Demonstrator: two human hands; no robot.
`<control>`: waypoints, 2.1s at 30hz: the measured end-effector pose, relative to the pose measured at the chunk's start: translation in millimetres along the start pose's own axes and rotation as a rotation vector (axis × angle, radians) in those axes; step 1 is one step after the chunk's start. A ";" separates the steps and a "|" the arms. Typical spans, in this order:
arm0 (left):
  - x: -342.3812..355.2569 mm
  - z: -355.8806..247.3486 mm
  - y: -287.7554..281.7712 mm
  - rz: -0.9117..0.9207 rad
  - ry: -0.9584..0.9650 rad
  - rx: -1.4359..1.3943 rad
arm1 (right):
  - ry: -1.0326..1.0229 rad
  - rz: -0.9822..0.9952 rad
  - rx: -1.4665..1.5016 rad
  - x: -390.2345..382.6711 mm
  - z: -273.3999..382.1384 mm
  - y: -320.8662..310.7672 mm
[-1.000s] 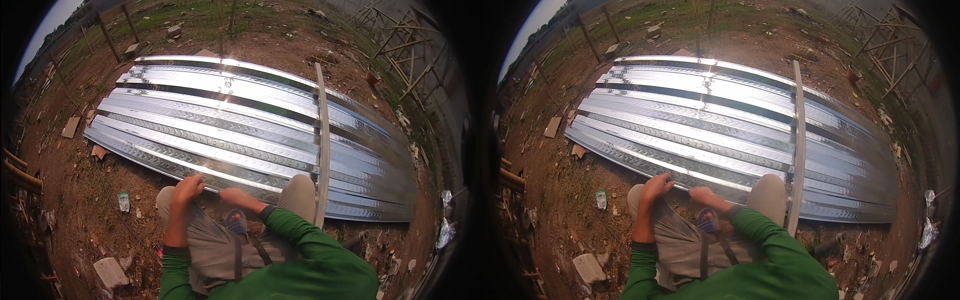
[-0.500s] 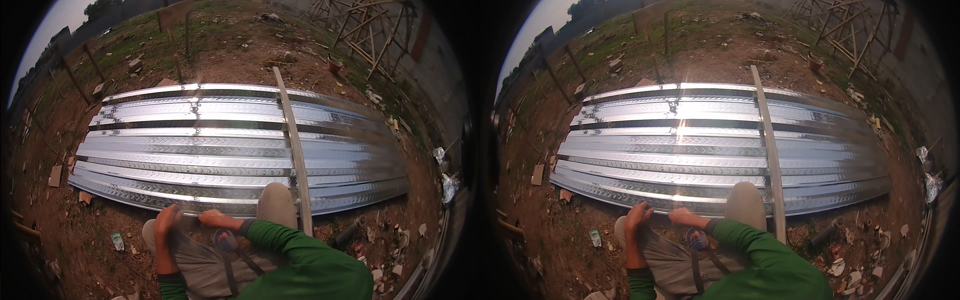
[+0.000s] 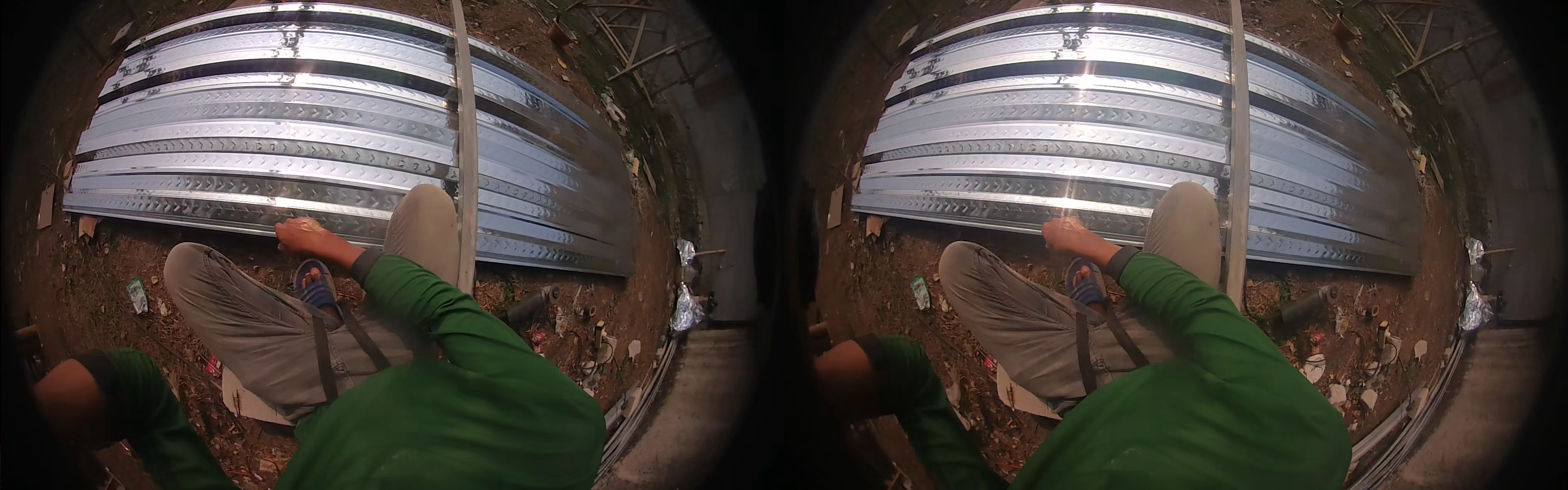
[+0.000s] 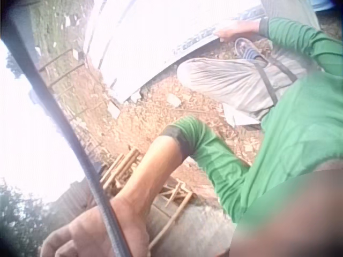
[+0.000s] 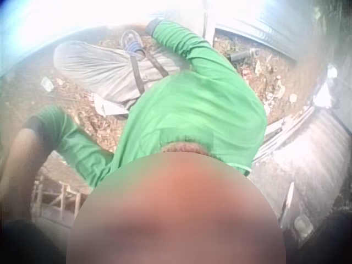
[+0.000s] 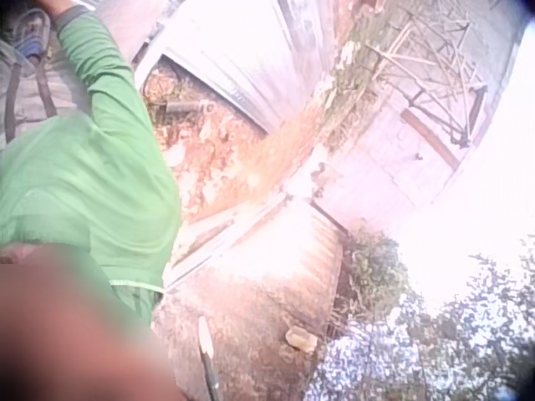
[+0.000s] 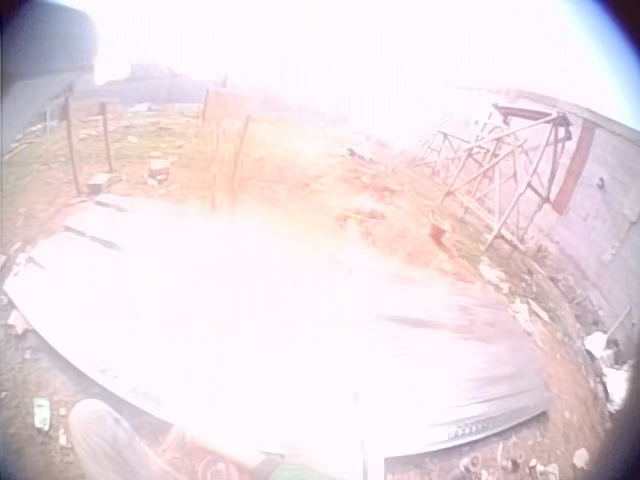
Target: The person sits on the ground and uses an angle grinder to cut a stack of corrugated metal sheets. They first adjust the grinder, then make a cut along a marked line, producing sparks. The cut piece is separated from the main sheet.
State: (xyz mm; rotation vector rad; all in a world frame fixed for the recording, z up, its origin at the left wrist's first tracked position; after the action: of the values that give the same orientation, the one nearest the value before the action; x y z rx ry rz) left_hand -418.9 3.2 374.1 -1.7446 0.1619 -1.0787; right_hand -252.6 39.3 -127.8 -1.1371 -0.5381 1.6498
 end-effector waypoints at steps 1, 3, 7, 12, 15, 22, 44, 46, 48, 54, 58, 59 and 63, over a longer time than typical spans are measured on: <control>13.6 -8.3 20.2 0.128 0.037 -0.015 | 0.013 0.029 0.001 -1.0 1.4 -1.1; 33.9 -7.2 60.1 0.298 0.049 -0.047 | 0.001 0.051 -0.005 -2.5 10.2 -6.0; 65.3 13.9 90.4 0.415 0.044 -0.055 | -0.047 0.035 -0.037 -7.0 24.0 -17.0; 81.0 24.7 101.2 0.473 0.068 -0.101 | -0.013 -0.014 0.059 -11.1 24.9 -23.1; 88.4 32.8 112.1 0.521 0.094 -0.119 | -0.059 -0.069 0.049 -10.7 29.2 -27.8; 126.2 63.8 131.8 0.552 0.187 -0.159 | -0.050 -0.239 0.107 -14.2 25.3 -48.2; 93.0 229.2 142.2 -0.911 0.055 -0.339 | 0.669 -1.173 0.092 -360.2 -82.9 -110.9; 77.5 275.8 230.6 -0.918 -0.529 -0.594 | 0.870 -1.260 0.208 -394.2 -77.6 -106.3; 54.4 296.5 324.7 -0.662 -0.999 -0.654 | 0.963 -1.298 0.281 -417.0 -64.5 -105.0; 44.1 274.9 403.3 0.217 -0.533 -0.381 | 1.234 -1.340 0.097 -460.3 -26.4 -100.7; 70.1 289.4 417.0 0.286 -0.770 -0.402 | 1.354 -1.355 -0.015 -475.7 -28.7 -104.0; 74.3 290.1 420.0 0.294 -0.756 -0.394 | 1.359 -1.354 -0.033 -477.4 -30.0 -105.9; 69.4 288.9 431.7 0.432 -0.725 -0.264 | 1.341 -1.372 -0.081 -483.2 -39.0 -109.2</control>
State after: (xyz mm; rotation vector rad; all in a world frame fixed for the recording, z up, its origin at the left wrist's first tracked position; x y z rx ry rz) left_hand -11.8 -34.7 46.4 -2.1024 0.2167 -0.0837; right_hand -147.4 -364.1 142.9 -1.1764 -0.2939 -0.3917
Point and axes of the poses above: each hand's wrist, its own x-axis towards the middle knuckle, its own y-axis out of the palm, z = x × y, the point moved 5 cm from there along x, towards the middle knuckle, and after that the axes turned 13 degrees about y, right-handed, at the moved point
